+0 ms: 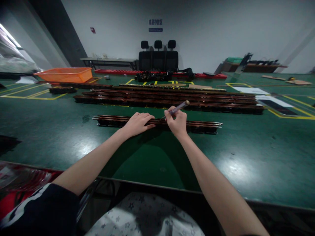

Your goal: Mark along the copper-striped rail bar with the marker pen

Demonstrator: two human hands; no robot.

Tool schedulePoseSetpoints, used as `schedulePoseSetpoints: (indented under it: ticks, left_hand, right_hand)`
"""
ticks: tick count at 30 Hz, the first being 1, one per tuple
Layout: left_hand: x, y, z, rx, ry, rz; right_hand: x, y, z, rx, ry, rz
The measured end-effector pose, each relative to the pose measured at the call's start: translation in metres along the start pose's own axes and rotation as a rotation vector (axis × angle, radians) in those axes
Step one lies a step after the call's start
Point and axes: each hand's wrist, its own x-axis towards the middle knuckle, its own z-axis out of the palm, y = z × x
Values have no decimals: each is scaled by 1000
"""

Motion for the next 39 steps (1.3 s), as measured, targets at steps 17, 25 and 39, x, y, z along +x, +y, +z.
schedulePoseSetpoints:
  ticks: [17,25,39]
  left_hand:
    - [1,-2,3,-17,14,0]
    - [1,-1,2,-12,15,2]
    - [1,-2,-1,-7,-12,-23]
  right_hand:
    - [-4,-3,2,-11,-83,-1]
    - [-4,-3,3,18,-76,5]
    - [-4,-3,4,62,-121,57]
